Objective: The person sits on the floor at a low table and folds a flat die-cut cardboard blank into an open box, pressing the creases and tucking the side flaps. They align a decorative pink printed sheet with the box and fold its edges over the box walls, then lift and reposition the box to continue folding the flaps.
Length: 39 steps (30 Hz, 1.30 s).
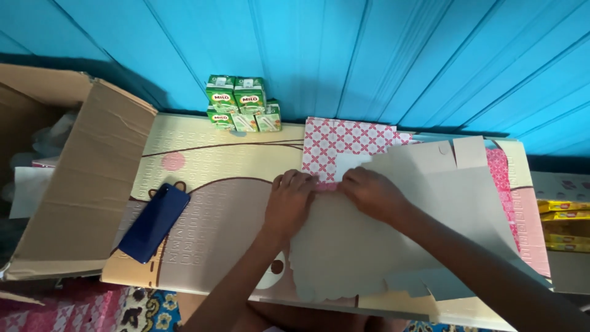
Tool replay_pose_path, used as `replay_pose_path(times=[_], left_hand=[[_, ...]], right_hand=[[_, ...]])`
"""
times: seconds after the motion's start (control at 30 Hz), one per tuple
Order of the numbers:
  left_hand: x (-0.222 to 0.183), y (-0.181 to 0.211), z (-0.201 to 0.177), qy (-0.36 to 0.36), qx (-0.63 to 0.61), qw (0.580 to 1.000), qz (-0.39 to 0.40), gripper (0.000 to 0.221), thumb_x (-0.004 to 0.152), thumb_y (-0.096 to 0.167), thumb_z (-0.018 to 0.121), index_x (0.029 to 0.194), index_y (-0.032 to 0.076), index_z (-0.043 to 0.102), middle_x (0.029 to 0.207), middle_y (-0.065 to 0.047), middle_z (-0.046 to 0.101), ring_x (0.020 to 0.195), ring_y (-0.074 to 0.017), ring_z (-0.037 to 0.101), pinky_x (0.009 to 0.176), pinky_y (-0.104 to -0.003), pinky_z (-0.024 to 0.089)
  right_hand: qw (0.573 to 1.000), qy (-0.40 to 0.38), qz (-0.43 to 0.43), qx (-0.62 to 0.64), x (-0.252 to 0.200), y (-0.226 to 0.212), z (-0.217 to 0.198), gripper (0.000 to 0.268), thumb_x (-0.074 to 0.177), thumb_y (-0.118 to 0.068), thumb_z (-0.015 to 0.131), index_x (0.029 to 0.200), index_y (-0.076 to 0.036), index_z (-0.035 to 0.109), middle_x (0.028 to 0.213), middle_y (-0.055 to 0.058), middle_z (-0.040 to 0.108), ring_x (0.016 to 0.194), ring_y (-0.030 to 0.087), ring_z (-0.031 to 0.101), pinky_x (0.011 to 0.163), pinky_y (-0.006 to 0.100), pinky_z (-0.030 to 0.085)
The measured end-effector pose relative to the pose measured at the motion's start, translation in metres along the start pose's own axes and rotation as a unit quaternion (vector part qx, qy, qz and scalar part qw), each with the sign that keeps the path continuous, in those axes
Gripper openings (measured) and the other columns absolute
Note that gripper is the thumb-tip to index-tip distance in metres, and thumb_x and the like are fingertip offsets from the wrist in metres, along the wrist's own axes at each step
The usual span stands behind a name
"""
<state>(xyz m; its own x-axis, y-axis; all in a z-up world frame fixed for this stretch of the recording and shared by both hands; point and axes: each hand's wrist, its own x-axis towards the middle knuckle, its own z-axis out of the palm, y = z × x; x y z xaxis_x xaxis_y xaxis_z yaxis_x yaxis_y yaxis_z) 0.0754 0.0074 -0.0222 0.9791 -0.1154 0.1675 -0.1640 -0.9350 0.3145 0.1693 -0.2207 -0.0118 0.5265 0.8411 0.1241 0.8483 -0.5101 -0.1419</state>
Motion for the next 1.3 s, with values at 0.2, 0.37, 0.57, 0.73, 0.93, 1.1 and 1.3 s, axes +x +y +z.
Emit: replay_pose_path(times=[0.2,0.37,0.57,0.73,0.93,1.1,1.3], left_hand=[[-0.009,-0.009,0.023,0.095,0.039,0.992,0.078,0.020,0.104,0.021,0.060,0.115,0.019,0.077,0.115,-0.001,0.067,0.130,-0.0235,0.052,0.115,-0.054,0.035],[-0.010,-0.008,0.026,0.149,0.032,0.985,0.081,0.018,0.102,0.021,0.063,0.113,0.018,0.077,0.109,-0.001,0.065,0.127,-0.0234,0.054,0.114,-0.057,0.034],[-0.010,-0.007,0.024,0.138,0.022,0.988,0.066,0.018,0.098,0.017,0.066,0.113,0.017,0.077,0.108,-0.003,0.061,0.127,-0.0246,0.052,0.116,-0.063,0.027],[-0.012,-0.006,0.023,0.142,0.035,0.988,0.055,0.016,0.099,0.019,0.067,0.112,0.019,0.076,0.108,-0.001,0.063,0.128,-0.0233,0.052,0.116,-0.068,0.021],[-0.011,-0.008,0.028,0.155,0.043,0.986,0.047,0.014,0.098,0.021,0.068,0.109,0.020,0.077,0.107,0.001,0.066,0.126,-0.0220,0.056,0.114,-0.068,0.022],[-0.011,-0.005,0.027,0.171,0.036,0.984,0.040,0.013,0.098,0.022,0.068,0.108,0.020,0.077,0.106,0.001,0.067,0.126,-0.0229,0.057,0.112,-0.068,0.022],[-0.009,-0.004,0.026,0.170,0.040,0.984,0.027,0.013,0.096,0.021,0.071,0.107,0.021,0.078,0.106,0.001,0.068,0.126,-0.0230,0.057,0.111,-0.068,0.022]], right_hand=[[0.999,0.023,-0.011,-0.046,0.001,-0.018,-0.004,0.016,0.107,-0.017,0.049,0.105,-0.012,0.065,0.105,0.003,0.060,0.100,0.022,0.066,0.086,0.035,0.057],[0.998,0.033,-0.023,-0.047,0.012,-0.045,-0.017,0.015,0.105,-0.011,0.052,0.108,-0.007,0.066,0.107,0.011,0.061,0.102,0.030,0.067,0.083,0.043,0.058],[1.000,0.004,-0.012,-0.021,0.019,-0.045,-0.018,0.019,0.105,-0.013,0.051,0.104,-0.009,0.069,0.103,0.008,0.060,0.097,0.027,0.068,0.077,0.040,0.058],[1.000,0.005,0.015,-0.002,0.020,-0.041,-0.011,0.020,0.105,-0.018,0.052,0.106,-0.011,0.072,0.104,0.006,0.061,0.097,0.025,0.067,0.079,0.038,0.057],[0.998,-0.015,0.048,0.041,0.016,-0.024,-0.009,0.024,0.101,-0.027,0.057,0.102,-0.009,0.072,0.104,0.007,0.064,0.099,0.026,0.068,0.082,0.039,0.056],[0.999,-0.004,0.038,0.033,0.014,-0.017,-0.014,0.021,0.099,-0.026,0.058,0.097,-0.011,0.072,0.098,0.005,0.065,0.095,0.025,0.068,0.081,0.037,0.057],[0.997,-0.002,0.046,0.058,0.011,-0.008,-0.020,0.018,0.096,-0.024,0.060,0.095,-0.012,0.073,0.095,0.005,0.066,0.094,0.026,0.070,0.082,0.038,0.058]])
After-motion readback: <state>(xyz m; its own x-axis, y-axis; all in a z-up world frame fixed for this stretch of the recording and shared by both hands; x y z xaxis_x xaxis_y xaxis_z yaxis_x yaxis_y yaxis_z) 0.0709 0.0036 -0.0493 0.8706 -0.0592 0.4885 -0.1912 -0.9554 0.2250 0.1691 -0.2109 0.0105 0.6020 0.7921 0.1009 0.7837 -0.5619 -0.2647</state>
